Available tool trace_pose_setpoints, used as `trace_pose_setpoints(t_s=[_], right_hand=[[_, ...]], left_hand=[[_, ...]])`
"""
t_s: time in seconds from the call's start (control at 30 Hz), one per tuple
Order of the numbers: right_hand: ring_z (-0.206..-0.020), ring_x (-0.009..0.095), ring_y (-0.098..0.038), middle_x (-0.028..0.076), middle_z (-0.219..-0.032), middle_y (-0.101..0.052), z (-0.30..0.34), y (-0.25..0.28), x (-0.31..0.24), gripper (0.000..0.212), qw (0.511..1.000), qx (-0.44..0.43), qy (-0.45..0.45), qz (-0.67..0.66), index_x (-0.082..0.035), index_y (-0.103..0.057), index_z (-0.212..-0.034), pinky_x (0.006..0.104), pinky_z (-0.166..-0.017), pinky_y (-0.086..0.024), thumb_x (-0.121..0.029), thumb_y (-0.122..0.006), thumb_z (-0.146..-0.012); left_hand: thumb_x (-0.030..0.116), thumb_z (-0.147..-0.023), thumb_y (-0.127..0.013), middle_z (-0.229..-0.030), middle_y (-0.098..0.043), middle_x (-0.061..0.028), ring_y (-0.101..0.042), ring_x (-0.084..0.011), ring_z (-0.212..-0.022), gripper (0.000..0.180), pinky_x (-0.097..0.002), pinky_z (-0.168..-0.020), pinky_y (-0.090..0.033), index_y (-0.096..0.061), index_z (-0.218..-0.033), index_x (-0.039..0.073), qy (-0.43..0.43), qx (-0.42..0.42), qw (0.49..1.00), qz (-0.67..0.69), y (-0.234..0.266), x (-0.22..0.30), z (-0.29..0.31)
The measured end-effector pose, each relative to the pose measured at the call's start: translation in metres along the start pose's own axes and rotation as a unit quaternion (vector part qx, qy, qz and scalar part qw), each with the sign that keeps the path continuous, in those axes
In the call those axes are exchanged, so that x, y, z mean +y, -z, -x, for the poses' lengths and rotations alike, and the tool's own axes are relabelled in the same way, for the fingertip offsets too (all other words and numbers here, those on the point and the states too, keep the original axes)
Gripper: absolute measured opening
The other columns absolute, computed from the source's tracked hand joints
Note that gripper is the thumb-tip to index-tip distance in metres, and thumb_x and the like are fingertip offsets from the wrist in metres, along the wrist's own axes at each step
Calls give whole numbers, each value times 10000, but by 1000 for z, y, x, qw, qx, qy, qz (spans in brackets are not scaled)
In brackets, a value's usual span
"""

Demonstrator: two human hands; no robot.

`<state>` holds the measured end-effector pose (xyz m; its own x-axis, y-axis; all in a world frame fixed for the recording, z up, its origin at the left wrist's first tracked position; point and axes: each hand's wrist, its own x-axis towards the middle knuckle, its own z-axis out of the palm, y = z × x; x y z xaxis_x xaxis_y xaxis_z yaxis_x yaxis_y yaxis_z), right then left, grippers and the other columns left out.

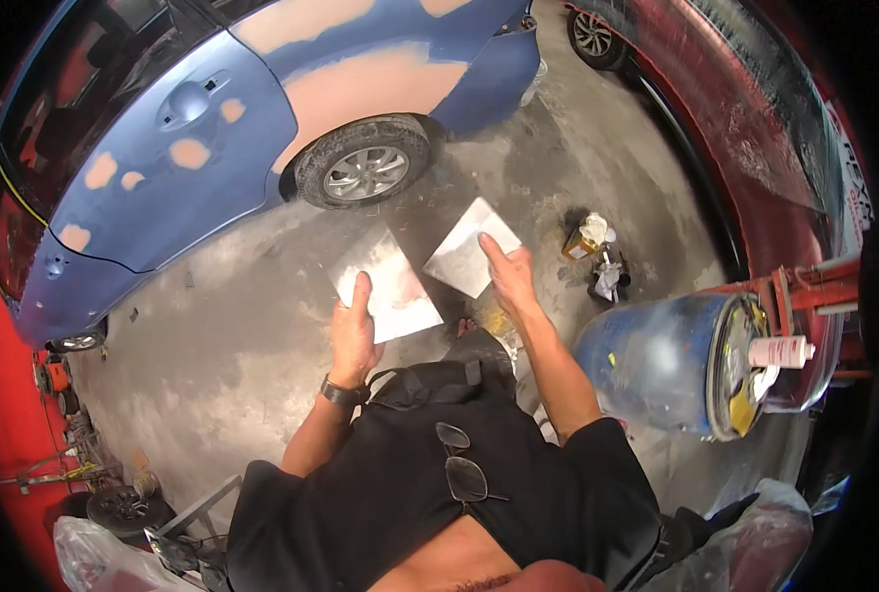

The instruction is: The person rubs their hand over a patched car panel, applies putty to a metal plate, and then spreads the putty onto another metal plate.

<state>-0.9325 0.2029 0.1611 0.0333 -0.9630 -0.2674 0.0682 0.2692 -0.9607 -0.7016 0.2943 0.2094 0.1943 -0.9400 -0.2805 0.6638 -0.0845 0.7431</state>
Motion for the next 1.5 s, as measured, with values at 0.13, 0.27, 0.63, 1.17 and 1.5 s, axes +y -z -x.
trace_pose_setpoints(t_s=[0.13, 0.27, 0.63, 1.17, 1.5], right_hand=[[-995, 148, -627, 114, -1090, -696, 110, -54, -30, 518, 987, -28, 85, 134, 104, -524, -1289, 297, -879, -502, -171, -693, -885], [-1098, 275, -616, 128, -1247, -612, 159, -80, -24, 562, 816, -148, 356, 431, -113, -516, -1402, 333, -900, -500, 68, -571, -873], [-1175, 295, -608, 179, -1264, -632, 248, -80, -81, 459, 929, -88, 318, 170, -18, -607, -1289, 332, -1003, -449, 101, -475, -866], [-1296, 350, -464, 98, -1334, -563, 291, 54, -25, 480, 719, -207, 385, 539, -176, -607, -1288, 591, -1117, -280, -80, -575, -820], [-1293, 365, -525, 112, -1325, -613, 328, 77, -76, 506, 812, -76, 543, 197, -97, -644, -1256, 571, -1113, -307, 0, -747, -770]], left_hand=[[326, -1016, -561, -1038, -630, -4, -573, -85, -880, 334, -266, -789, -459, -618, -1112, 12, -42, 6, 998, -49, 48, 5, 27], [320, -1033, -523, -1039, -636, -13, -580, -87, -900, 350, -285, -785, -476, -606, -1135, -4, -70, 11, 997, -11, 47, 31, 52], [333, -1024, -501, -1009, -707, -82, -693, -199, -922, 345, -333, -752, -585, -593, -1196, 48, 328, -215, 891, 228, 48, 50, 87], [435, -1017, -481, -710, -592, -34, -510, -92, -580, 527, -314, -481, -406, -622, -840, -40, -18, -61, 956, -286, -21, -27, 122], [402, -1021, -458, -1160, -659, -125, -659, -246, -1051, 453, -380, -941, -533, -563, -1262, 33, 249, -166, 943, 143, -97, -57, 186]])
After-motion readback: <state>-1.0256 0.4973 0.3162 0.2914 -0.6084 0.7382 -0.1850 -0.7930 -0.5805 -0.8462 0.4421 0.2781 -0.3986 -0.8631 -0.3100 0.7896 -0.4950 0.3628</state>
